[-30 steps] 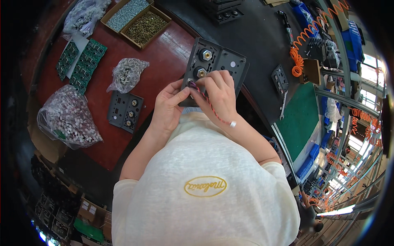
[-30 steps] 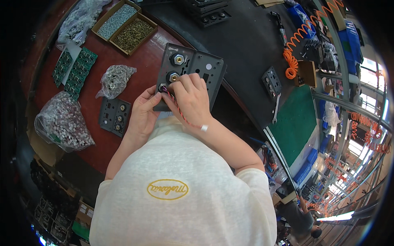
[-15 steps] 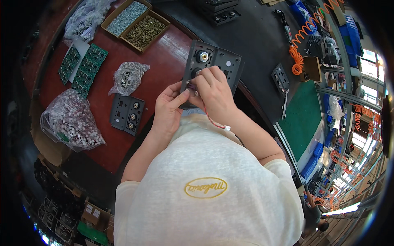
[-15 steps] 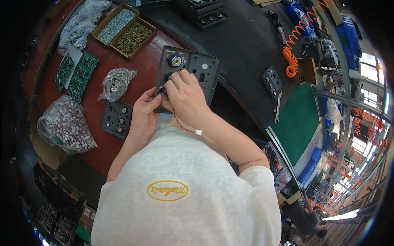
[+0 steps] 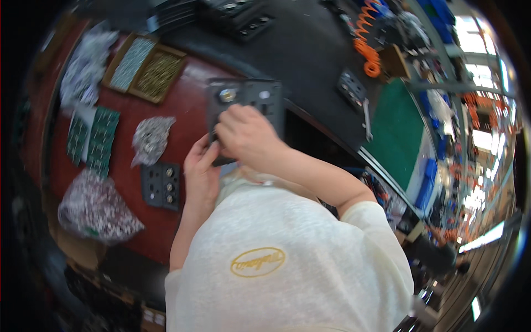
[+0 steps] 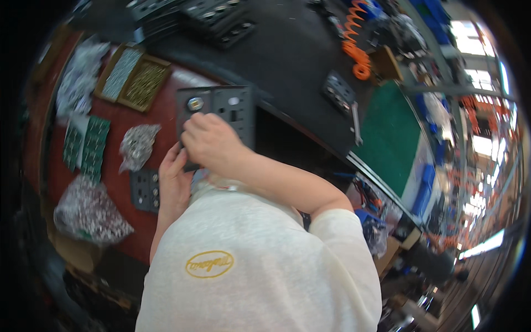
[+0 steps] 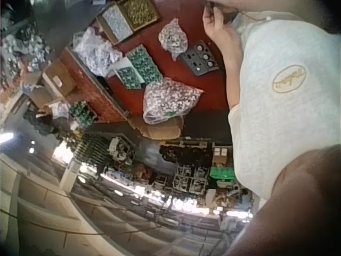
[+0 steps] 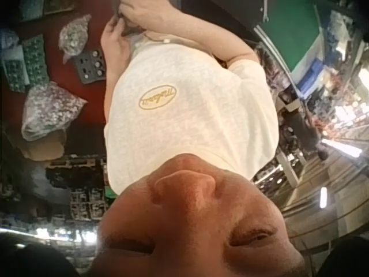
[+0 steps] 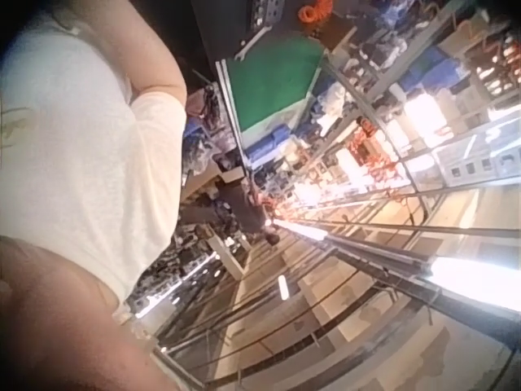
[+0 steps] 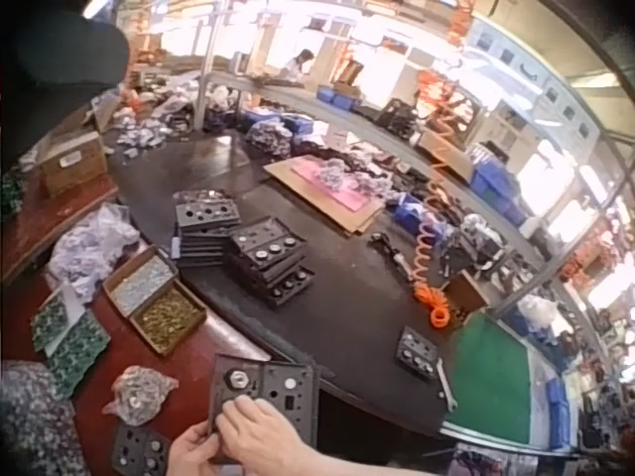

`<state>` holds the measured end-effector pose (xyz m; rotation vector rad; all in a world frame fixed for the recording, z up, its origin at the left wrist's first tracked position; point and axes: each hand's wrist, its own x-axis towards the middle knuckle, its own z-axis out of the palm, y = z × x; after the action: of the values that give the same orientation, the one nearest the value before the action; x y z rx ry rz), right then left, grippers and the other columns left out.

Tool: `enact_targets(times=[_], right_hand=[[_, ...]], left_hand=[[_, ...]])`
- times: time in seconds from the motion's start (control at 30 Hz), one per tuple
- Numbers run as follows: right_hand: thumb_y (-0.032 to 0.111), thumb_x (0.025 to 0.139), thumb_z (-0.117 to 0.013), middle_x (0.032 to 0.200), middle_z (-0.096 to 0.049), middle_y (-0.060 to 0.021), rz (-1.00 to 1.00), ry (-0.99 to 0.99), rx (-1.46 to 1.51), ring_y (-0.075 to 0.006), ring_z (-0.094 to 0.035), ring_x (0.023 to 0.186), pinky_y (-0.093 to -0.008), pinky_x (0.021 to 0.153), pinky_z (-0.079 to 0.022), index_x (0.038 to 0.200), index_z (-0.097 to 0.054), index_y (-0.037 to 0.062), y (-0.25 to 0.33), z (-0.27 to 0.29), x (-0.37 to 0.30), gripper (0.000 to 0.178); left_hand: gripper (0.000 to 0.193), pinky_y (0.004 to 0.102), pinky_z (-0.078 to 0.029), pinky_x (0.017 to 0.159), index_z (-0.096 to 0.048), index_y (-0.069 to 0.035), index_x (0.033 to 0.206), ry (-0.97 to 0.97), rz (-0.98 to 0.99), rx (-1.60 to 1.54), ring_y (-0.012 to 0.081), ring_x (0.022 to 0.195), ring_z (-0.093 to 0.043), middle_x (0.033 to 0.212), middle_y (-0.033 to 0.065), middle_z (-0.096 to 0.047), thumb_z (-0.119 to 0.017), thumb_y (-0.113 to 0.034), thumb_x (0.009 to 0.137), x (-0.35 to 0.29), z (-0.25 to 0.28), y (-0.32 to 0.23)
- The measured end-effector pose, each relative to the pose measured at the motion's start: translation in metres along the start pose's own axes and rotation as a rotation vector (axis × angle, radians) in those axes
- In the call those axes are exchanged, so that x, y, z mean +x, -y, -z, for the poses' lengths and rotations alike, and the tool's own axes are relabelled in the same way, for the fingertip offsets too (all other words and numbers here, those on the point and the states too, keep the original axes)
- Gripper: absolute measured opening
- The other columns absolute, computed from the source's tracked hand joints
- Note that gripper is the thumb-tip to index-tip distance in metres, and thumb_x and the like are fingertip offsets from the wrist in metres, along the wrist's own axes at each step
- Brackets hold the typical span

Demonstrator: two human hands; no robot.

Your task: Assembling an electronic component by inserting and securing parts into a metal casing.

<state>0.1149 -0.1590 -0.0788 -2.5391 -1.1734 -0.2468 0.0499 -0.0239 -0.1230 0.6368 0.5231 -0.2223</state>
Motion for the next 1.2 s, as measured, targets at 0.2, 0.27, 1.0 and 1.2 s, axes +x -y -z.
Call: enact_targets(times=[0.2, 0.27, 1.0, 1.2], right_hand=[[0.022, 0.065, -0.063, 0.079, -0.054, -0.0045, -0.038, -0.063, -0.078, -0.0207, -0.049, 0.085, -0.0302, 0.073, -0.039, 0.073, -0.057, 0.0069, -0.001, -0.02, -0.017, 0.018], [0.021, 0.065, -0.063, 0.08, -0.054, -0.0039, -0.048, -0.066, -0.066, -0.0203, -0.049, 0.086, -0.0294, 0.074, -0.039, 0.075, -0.058, 0.0061, -0.003, 0.001, -0.017, 0.018], [-0.007, 0.081, -0.054, 0.109, -0.054, -0.0139, -0.506, 0.008, 0.847, -0.0272, -0.052, 0.105, -0.033, 0.088, -0.043, 0.118, -0.054, 0.002, -0.038, 0.022, -0.061, 0.038], [0.019, 0.089, -0.058, 0.1, -0.063, -0.0117, -0.871, 0.055, 1.739, -0.0182, -0.058, 0.097, -0.0314, 0.088, -0.044, 0.109, -0.059, -0.006, -0.043, 0.025, -0.069, 0.032]], left_hand=[[0.034, 0.0331, -0.044, 0.091, -0.047, 0.002, 0.12, 0.086, 0.005, 0.082, 0.0168, 0.104, -0.055, 0.113, 0.0094, -0.056, -0.055, -0.01, 0.089, 0.005, 0.007, 0.002], [0.035, 0.0338, -0.044, 0.092, -0.046, 0.002, 0.121, 0.129, 0.017, 0.103, 0.0173, 0.106, -0.054, 0.116, 0.0095, -0.055, -0.054, -0.011, 0.09, 0.006, 0.007, 0.002], [0.033, 0.0265, -0.046, 0.085, -0.054, 0.005, 0.11, 0.13, -0.161, 0.58, 0.0133, 0.097, -0.057, 0.106, 0.01, -0.059, -0.065, 0.003, 0.079, 0.028, -0.039, 0.013], [0.03, 0.0319, -0.046, 0.086, -0.057, 0.002, 0.103, 0.258, -0.488, 0.918, 0.0218, 0.099, -0.057, 0.106, 0.0109, -0.059, -0.065, 0.003, 0.074, 0.01, -0.029, 0.006]])
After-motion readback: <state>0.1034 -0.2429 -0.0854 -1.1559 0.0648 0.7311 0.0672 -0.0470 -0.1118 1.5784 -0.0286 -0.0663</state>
